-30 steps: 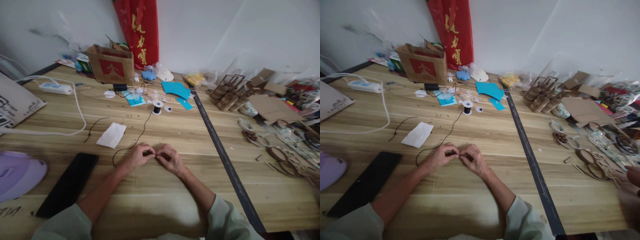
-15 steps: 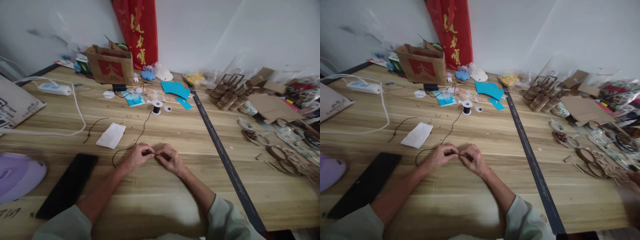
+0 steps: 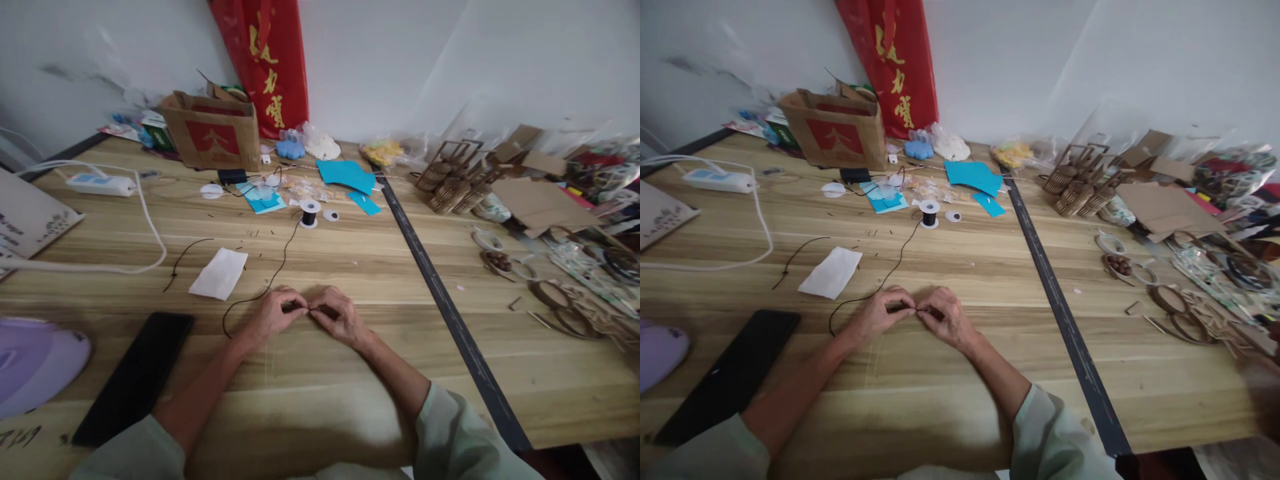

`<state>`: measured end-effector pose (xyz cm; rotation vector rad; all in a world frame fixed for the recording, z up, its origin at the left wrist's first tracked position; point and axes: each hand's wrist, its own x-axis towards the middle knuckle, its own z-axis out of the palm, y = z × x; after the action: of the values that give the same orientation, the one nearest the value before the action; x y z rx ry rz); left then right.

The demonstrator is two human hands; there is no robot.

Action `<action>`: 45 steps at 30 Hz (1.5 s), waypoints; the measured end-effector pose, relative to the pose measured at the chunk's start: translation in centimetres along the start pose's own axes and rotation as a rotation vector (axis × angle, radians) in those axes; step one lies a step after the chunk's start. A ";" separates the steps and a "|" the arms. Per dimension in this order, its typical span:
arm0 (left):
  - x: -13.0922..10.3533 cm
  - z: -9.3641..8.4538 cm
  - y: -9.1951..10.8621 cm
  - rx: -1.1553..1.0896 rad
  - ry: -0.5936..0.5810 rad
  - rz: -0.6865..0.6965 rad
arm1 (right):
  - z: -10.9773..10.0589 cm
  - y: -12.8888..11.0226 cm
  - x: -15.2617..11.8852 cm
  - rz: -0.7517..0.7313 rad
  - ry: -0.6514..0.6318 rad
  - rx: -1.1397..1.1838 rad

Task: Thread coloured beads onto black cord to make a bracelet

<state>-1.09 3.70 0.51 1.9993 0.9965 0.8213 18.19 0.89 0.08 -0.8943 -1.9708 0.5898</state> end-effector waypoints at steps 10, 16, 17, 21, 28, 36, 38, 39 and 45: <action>0.0 0.1 -0.4 -0.025 -0.005 0.039 | -0.2 -0.1 -0.1 0.057 0.003 0.009; 0.0 0.2 -0.6 -0.024 0.002 0.037 | -0.2 -0.1 -0.1 0.075 0.012 -0.005; 0.0 0.1 -0.5 -0.022 0.000 0.033 | -0.2 -0.1 -0.1 0.075 0.014 -0.006; 0.0 -0.1 0.0 -0.014 -0.004 0.005 | -0.2 -0.1 -0.1 0.068 0.014 0.002; -0.1 -0.1 0.4 -0.013 0.013 -0.059 | -0.2 0.0 -0.1 0.057 -0.017 0.000; 0.0 -0.4 0.7 -0.058 0.001 -0.077 | -0.4 -0.2 -0.2 0.068 -0.042 0.025; -0.1 -0.5 0.7 -0.083 0.002 -0.106 | -0.4 -0.3 -0.1 0.069 -0.041 0.028; -0.1 -0.5 0.7 -0.097 0.003 -0.122 | -0.4 -0.3 -0.1 0.068 -0.038 0.029; -0.1 -0.4 0.6 -0.153 -0.012 -0.158 | -0.5 -0.3 0.0 0.037 -0.020 0.050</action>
<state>-1.22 3.43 1.20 1.7704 1.0386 0.7737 18.49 0.69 0.53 -0.8983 -1.9528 0.6689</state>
